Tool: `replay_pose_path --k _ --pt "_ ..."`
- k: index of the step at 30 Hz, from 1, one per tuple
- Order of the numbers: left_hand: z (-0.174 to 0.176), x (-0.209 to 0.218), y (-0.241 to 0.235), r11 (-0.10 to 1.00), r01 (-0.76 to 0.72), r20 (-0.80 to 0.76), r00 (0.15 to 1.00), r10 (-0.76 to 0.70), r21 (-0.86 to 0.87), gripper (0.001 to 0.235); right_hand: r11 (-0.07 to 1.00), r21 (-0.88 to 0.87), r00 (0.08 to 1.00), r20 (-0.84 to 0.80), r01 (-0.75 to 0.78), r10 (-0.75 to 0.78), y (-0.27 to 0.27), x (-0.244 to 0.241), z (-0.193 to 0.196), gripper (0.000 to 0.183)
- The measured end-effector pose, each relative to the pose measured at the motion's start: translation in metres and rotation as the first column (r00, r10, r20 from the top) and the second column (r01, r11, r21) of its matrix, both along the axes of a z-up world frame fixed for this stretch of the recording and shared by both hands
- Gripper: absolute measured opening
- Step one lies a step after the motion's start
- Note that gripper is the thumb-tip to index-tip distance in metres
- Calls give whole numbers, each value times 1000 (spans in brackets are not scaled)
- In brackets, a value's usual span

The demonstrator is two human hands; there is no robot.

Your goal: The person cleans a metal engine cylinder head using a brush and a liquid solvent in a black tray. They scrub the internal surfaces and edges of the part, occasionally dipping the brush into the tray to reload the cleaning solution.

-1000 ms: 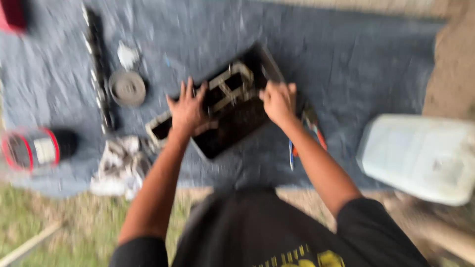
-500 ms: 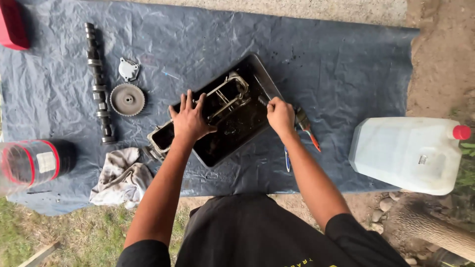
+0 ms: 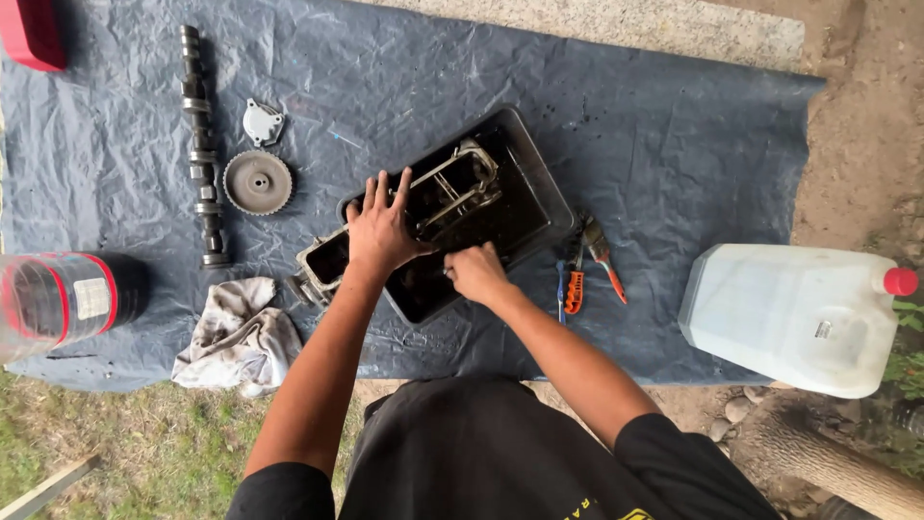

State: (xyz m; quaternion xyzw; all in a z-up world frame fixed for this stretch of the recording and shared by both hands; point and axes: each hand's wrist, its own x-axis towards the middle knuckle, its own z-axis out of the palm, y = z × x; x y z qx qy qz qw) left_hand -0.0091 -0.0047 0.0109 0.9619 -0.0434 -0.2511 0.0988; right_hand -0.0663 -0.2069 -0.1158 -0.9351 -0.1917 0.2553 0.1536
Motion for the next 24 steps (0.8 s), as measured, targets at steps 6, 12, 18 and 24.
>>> replay_pose_path --k 6,12,18,24 --pt "3 -16 15 966 -54 138 986 92 -252 123 974 -104 907 394 202 -146 -85 3 6 18" --pt "12 -66 18 851 -82 227 947 229 -519 76 869 75 829 269 490 -490 -134 32 3 30" --pt "-49 -116 -2 843 -219 68 955 288 -492 15 812 217 577 607 541 -547 -160 27 15 13" --pt "-59 -157 -6 779 -342 45 903 427 -526 14 465 -76 442 472 882 -762 -265 -42 -50 27"
